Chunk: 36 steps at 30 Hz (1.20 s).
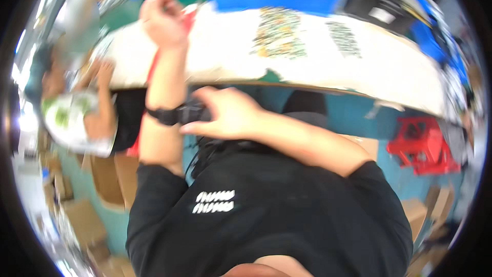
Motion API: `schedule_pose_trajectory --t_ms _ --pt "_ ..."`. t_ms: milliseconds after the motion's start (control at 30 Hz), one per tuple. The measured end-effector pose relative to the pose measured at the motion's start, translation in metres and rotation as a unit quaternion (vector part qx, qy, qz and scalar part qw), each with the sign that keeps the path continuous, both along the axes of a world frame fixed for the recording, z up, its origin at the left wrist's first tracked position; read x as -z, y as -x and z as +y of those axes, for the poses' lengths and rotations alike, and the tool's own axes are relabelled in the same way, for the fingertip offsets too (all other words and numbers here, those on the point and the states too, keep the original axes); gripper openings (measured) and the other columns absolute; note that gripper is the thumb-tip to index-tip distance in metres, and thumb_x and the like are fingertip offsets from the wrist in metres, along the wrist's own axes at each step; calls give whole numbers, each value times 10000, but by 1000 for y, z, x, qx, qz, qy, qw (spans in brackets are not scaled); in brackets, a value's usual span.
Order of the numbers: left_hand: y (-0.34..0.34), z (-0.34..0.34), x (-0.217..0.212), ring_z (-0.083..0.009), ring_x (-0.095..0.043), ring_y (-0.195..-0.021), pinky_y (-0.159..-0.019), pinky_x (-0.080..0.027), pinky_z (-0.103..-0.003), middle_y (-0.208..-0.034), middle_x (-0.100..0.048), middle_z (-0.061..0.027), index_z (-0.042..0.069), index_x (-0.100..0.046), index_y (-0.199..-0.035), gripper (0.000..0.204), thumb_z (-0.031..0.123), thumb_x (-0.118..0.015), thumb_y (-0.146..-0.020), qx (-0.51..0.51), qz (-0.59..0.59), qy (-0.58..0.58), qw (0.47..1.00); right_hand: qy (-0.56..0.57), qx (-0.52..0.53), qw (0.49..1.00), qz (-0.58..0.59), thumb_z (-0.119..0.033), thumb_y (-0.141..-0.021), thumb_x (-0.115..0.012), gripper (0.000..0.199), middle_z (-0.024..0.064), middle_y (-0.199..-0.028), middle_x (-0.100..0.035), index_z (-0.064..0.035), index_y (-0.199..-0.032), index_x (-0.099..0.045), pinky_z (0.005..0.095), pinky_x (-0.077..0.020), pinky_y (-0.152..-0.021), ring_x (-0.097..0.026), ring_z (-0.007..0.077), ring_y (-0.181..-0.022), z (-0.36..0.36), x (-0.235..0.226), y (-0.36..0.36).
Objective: Assembling small LED light components by placing circuit boards into plastic housings and attaching covers.
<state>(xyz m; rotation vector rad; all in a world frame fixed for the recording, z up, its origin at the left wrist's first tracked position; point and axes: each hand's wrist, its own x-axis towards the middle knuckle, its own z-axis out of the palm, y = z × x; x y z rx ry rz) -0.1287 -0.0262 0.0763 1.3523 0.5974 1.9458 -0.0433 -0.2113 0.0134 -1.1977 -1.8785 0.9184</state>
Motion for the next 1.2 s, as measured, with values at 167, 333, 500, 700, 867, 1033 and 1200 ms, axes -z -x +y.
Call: schedule_pose_trajectory --t_ms 167,333,500,700,867,1033,1200 --pt "-11 46 -24 -99 -495 -597 -511 -396 -236 -747 -579 -25 41 -668 -827 126 -10 -591 -913 -43 66 -94 992 7 99 975 200 -404 -802 -849 458 134 -814 -696 -9 -962 -682 377 -541 -742 -677 231 -772 28 2 24" --pt "-44 37 -35 -94 -426 -525 -471 -308 -260 -698 -496 6 67 -611 -958 205 240 -538 -1042 213 20 142 966 32 102 872 478 -187 -910 -785 217 19 -824 -701 15 -940 -715 272 -505 -691 -596 76 -753 58 -18 -5" --pt "-41 53 -25 -97 -430 -542 -481 -310 -261 -710 -474 22 64 -599 -1007 197 254 -561 -1046 298 25 235 925 42 207 870 445 -201 -920 -758 213 44 -788 -708 10 -906 -746 302 -504 -645 -623 106 -681 82 -31 -12" --pt "-4 98 22 -90 -501 -614 -535 -417 -244 -821 -587 -22 -15 -586 -1272 306 190 -519 -1054 47 121 219 967 33 305 847 433 -260 -903 -764 292 103 -783 -726 31 -888 -753 369 -511 -654 -677 185 -698 124 -52 -25" --pt "-18 -27 36 -353 -644 -1116 -941 -487 -438 -1181 -659 -239 -52 -511 -1364 351 48 -453 -1032 40 465 79 881 98 265 903 322 -339 -902 -782 382 113 -782 -718 34 -828 -748 360 -502 -643 -624 168 -663 121 -40 -84" --pt "34 -210 -61 -414 -450 -1430 -1165 -372 -455 -1524 -462 -276 -89 -430 -1453 481 41 -473 -992 145 738 -132 645 38 254 894 366 -512 -967 -662 536 61 -745 -691 -7 -804 -734 332 -468 -646 -596 131 -681 86 -20 -60" --pt "81 -250 -178 -202 -647 -837 -705 -534 -295 -1167 -599 -211 -28 -449 -1373 427 25 -498 -953 21 598 -237 765 129 36 956 261 -451 -951 -715 448 48 -761 -688 -5 -907 -695 301 -487 -663 -606 122 -684 42 -4 -27"
